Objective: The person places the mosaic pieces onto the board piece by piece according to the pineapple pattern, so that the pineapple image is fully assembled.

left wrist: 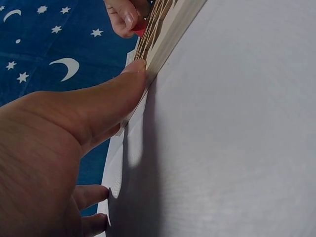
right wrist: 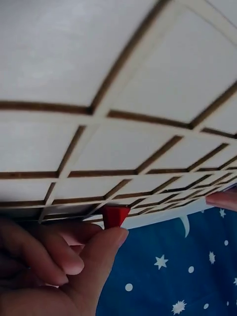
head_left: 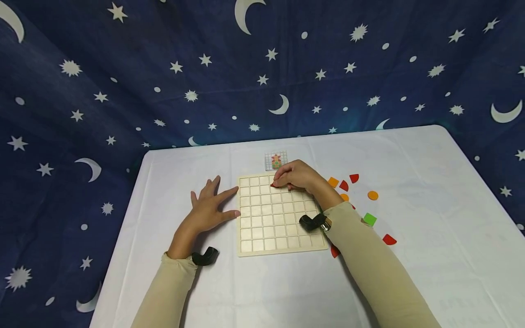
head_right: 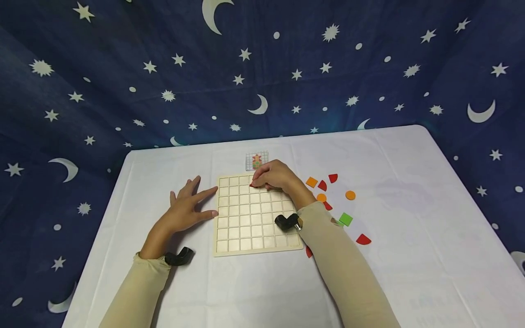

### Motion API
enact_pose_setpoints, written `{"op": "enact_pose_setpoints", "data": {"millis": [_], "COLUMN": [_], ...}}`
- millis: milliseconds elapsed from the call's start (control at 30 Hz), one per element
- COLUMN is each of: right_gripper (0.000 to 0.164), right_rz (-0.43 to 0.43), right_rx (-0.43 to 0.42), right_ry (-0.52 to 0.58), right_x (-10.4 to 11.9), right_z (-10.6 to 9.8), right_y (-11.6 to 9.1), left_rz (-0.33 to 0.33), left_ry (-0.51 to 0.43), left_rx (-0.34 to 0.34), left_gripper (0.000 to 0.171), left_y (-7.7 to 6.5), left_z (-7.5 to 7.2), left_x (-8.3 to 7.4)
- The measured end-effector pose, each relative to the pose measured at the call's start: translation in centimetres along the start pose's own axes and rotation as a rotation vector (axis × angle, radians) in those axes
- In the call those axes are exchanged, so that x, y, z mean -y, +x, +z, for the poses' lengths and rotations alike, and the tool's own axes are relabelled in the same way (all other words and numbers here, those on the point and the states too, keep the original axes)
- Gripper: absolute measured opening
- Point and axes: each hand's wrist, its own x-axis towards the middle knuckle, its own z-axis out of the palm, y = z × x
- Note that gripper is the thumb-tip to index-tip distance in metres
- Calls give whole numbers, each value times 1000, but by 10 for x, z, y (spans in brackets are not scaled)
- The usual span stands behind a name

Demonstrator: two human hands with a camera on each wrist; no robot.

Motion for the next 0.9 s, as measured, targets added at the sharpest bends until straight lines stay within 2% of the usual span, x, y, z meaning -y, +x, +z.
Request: {"op": "enact_pose_setpoints", "data": {"millis": [333, 633, 900], "right_gripper": [14, 12, 14], "right_rz": [-31, -70, -58], "right_rx": [32, 21, 36], "right_ry": [-82, -145, -175], "right_x": [-3, -3, -1], "right_z": [-2, -2, -2], "right_y": [3, 1, 1], "left_rz": [0, 4, 2], "left_ry": [-4, 0, -8], "left_rx": [0, -11, -10], "left_gripper": [75, 74, 75], "left_y": [0, 0, -1], "left_z": [0, 2, 2], "left_x": [1, 2, 2]}}
